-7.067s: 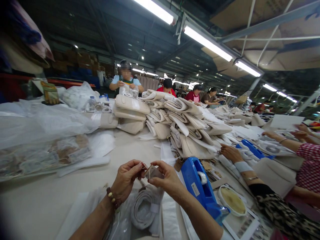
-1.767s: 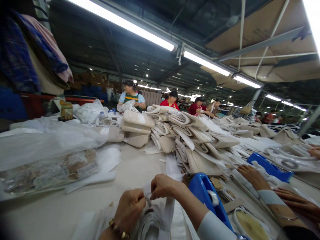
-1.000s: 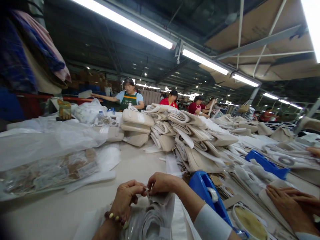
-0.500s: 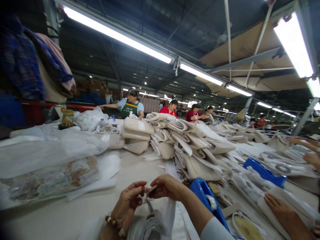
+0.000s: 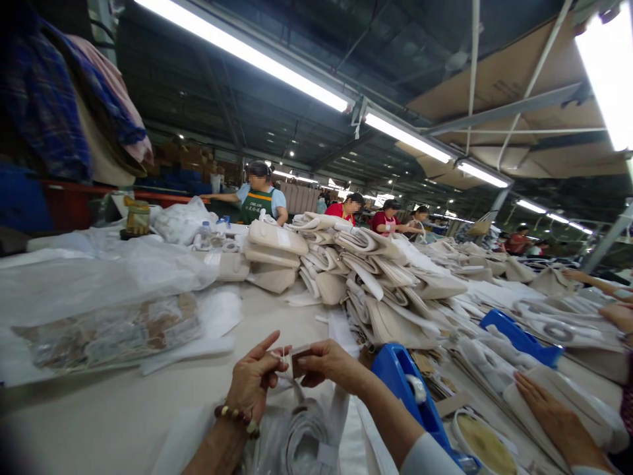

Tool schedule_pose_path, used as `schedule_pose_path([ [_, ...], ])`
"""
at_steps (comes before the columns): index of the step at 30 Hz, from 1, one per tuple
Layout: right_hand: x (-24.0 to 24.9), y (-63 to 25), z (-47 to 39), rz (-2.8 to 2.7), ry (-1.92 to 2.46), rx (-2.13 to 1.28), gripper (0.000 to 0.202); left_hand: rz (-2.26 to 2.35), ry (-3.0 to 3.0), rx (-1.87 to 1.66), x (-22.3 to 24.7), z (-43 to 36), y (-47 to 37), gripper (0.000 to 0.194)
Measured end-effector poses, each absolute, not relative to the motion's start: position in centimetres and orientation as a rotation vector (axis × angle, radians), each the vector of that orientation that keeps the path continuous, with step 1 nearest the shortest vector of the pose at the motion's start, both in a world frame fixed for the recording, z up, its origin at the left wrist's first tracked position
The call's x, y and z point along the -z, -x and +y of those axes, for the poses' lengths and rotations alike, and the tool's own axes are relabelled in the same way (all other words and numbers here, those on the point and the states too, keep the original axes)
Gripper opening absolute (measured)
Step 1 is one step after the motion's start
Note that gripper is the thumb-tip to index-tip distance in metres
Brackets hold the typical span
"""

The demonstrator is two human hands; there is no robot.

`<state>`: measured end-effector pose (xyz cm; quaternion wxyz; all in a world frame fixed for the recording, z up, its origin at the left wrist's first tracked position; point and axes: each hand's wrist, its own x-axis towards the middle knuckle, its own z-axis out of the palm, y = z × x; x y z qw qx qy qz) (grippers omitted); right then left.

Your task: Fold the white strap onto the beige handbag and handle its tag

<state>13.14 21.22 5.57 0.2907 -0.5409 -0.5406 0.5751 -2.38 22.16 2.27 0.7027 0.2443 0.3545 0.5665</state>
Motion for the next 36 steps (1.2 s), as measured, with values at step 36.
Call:
schedule_pose_path([
  [36, -2.5, -12.2, 20.7, -1.273, 1.46, -1.239, 0.041, 1.207, -1.326, -1.386, -1.4, 21.9, 2.7, 0.013],
])
